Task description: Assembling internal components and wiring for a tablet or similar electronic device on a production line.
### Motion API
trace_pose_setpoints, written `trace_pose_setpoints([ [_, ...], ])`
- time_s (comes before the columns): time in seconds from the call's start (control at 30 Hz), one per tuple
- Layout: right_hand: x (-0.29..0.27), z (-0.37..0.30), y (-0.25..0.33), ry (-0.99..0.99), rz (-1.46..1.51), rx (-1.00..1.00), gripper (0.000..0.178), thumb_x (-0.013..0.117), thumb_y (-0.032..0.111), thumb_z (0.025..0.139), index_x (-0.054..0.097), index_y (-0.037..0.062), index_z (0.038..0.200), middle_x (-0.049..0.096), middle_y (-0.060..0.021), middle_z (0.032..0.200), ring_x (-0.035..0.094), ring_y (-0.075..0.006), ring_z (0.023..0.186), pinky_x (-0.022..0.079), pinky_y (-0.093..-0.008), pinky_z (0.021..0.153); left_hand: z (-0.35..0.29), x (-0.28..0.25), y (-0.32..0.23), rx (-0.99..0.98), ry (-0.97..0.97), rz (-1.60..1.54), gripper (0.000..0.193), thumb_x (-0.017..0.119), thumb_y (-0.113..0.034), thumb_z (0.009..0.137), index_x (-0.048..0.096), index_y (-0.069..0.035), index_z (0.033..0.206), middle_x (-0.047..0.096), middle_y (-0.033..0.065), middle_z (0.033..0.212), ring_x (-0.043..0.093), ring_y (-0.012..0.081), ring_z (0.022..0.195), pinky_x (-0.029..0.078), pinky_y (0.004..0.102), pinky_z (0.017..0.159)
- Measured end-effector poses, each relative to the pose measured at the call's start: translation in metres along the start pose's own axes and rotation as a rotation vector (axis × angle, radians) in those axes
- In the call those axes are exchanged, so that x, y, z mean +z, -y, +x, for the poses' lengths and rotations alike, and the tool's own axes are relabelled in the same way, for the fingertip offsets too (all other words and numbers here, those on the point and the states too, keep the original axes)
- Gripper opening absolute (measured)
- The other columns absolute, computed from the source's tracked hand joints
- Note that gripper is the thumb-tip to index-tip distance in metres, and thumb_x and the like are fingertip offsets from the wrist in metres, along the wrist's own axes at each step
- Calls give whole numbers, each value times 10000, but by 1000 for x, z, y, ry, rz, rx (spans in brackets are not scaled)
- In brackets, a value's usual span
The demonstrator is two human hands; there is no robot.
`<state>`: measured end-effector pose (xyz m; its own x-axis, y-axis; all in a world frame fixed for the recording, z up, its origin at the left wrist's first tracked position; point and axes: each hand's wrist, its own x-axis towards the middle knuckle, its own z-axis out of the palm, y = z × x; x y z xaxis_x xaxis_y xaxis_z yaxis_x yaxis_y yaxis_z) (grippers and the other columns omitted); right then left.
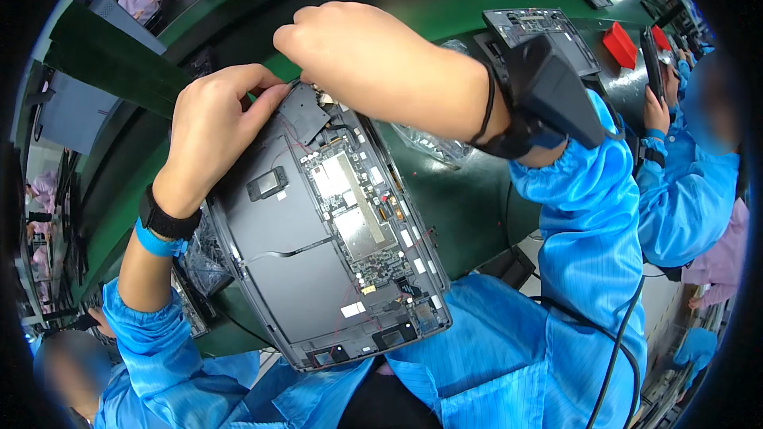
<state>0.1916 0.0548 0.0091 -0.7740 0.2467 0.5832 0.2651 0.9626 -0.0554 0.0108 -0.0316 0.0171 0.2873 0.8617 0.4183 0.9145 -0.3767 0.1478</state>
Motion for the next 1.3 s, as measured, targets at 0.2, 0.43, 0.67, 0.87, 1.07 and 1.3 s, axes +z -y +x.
trace_pose_setpoints([
  [0.2, -7, 10, -11, 254, 42, -38, 80, 665, 52, 738, 599, 8, 728, 607, -158, 687, 635, -325, 703, 513, -392, 650, 5, 6, -4, 61, -52, 80, 160, 667, -189, 778, 622, -54, 703, 611, 87, 661, 613, 294, 631, 482, 385, 545],
  [0.43, -8, 11, -17, 227, -8, -214, 88, 660, 49, 726, 587, -1, 722, 597, -151, 687, 630, -320, 700, 512, -377, 636, 6, 6, 2, 178, -83, 150, 194, 655, -181, 784, 580, -57, 655, 576, 90, 621, 602, 292, 599, 476, 387, 523],
  [0.67, -7, 1, -5, 158, -50, -227, 104, 657, 25, 682, 560, 0, 710, 583, -142, 683, 629, -311, 725, 517, -381, 651, 4, 6, 0, 186, -49, 142, 192, 649, -174, 777, 576, -53, 646, 575, 91, 614, 598, 292, 587, 473, 390, 512],
  [0.87, -5, -2, -13, 139, -35, -212, 119, 668, 36, 673, 569, 5, 732, 592, -132, 708, 625, -308, 730, 517, -382, 661, 6, 5, -5, 124, -19, 131, 120, 663, -148, 772, 626, -48, 718, 608, 99, 667, 606, 283, 608, 482, 370, 543],
  [1.07, -27, -19, 0, -94, -24, -258, 132, 665, 152, 742, 585, 49, 719, 591, -85, 714, 622, -260, 688, 507, -380, 647, 2, 2, -6, 69, 15, 97, 98, 671, -140, 781, 673, -43, 790, 645, 109, 721, 616, 266, 616, 485, 346, 567],
  [1.3, -14, -38, 36, 12, -256, -340, 138, 640, 128, 660, 591, 10, 711, 569, -65, 663, 600, -174, 517, 455, -301, 450, 2, -1, -6, 3, 20, 43, 128, 670, -162, 787, 679, -35, 776, 641, 125, 700, 612, 286, 613, 477, 347, 560],
])
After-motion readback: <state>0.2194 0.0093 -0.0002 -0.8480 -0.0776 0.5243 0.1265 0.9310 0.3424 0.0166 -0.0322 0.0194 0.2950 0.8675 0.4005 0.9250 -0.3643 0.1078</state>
